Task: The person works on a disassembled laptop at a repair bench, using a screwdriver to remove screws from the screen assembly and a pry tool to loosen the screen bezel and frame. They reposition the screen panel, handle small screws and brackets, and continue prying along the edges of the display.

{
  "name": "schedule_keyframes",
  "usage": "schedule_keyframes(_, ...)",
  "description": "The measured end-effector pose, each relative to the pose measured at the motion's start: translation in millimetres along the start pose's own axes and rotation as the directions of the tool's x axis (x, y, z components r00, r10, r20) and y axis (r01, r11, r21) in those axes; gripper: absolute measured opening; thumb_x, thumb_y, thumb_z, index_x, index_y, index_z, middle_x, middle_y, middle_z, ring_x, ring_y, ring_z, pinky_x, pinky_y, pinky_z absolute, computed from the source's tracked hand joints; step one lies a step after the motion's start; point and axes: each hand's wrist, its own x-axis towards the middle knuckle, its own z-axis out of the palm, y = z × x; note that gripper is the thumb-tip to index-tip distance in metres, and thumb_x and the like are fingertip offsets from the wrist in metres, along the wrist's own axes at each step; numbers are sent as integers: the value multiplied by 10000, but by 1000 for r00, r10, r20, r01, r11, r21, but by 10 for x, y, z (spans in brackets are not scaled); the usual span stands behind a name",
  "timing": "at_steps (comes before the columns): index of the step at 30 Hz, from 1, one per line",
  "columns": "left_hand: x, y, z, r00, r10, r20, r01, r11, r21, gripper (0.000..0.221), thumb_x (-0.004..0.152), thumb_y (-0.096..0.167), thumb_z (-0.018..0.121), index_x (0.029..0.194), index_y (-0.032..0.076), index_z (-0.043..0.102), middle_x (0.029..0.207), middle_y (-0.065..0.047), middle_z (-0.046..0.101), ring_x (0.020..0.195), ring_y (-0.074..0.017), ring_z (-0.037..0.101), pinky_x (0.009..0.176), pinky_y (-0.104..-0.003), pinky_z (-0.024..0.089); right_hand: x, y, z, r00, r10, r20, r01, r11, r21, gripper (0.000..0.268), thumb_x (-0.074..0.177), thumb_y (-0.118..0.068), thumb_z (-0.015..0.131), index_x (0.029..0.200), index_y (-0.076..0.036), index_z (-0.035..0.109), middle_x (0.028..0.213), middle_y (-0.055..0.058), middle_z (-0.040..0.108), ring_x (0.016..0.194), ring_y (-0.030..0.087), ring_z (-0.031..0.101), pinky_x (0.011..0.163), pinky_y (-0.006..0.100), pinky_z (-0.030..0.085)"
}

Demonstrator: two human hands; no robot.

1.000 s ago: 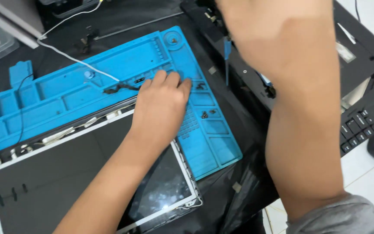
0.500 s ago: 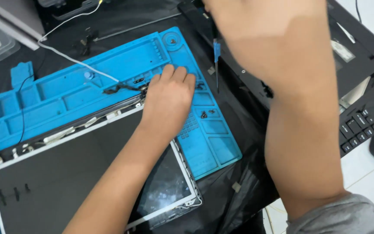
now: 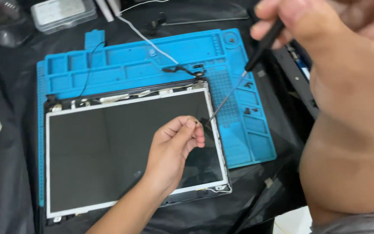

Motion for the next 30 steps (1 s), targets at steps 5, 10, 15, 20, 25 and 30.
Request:
schedule_keyframes(5, -33, -147, -96, 999, 22, 45, -15, 990, -139, 192, 1053, 148, 581, 1015, -18, 669, 925, -77, 678, 842, -145, 637, 792, -316, 544, -144, 52, 85, 995, -41, 89, 32, 995, 94, 139, 1194, -58, 560, 1211, 51, 645, 1194, 147, 719, 989, 154, 699, 856, 216, 552)
schedule_keyframes(10, -71, -215, -94, 997, 27, 69, -14, 982, -186, 179, 1051, 135, 576, 1030, -17, 669, 937, -81, 680, 849, -153, 640, 801, -331, 548, -84, 48, 174, 990, 14, 143, -32, 992, 124, 118, 1183, -73, 600, 1139, 28, 644, 1164, 135, 719, 1005, 144, 740, 884, 213, 579)
schedule_keyframes(15, -95, -211, -67, 995, 29, 99, -10, 982, -190, 186, 1055, 137, 568, 1049, -17, 672, 939, -83, 681, 856, -156, 645, 818, -342, 554, -134, 147, 117, 979, -58, 197, 49, 998, 46, 142, 1219, -68, 562, 1183, 40, 645, 1214, 141, 717, 999, 139, 705, 890, 204, 578)
schedule_keyframes(20, -116, -181, -47, 997, 20, 80, -4, 981, -192, 186, 1052, 139, 571, 1047, -19, 669, 938, -86, 683, 847, -159, 641, 813, -346, 551, -166, 158, 76, 984, -36, 172, 29, 999, 40, 159, 1209, -93, 551, 1177, 34, 641, 1185, 133, 693, 989, 152, 700, 868, 220, 565)
schedule_keyframes(25, -138, -175, -37, 997, 13, 76, 1, 983, -186, 194, 1055, 145, 569, 1040, -22, 666, 938, -85, 684, 845, -159, 639, 814, -344, 550, -171, 182, 32, 980, -45, 194, 41, 999, 24, 160, 1213, -96, 554, 1181, 38, 635, 1180, 130, 677, 1002, 162, 703, 860, 223, 558)
schedule_keyframes(30, -192, -199, -26, 999, -19, 51, 29, 979, -200, 193, 1056, 142, 560, 1039, -19, 665, 928, -79, 681, 840, -158, 636, 804, -342, 548, -186, 199, 40, 970, -32, 241, 56, 994, -94, 164, 1209, -94, 587, 1134, 40, 646, 1164, 143, 684, 998, 182, 723, 805, 226, 549)
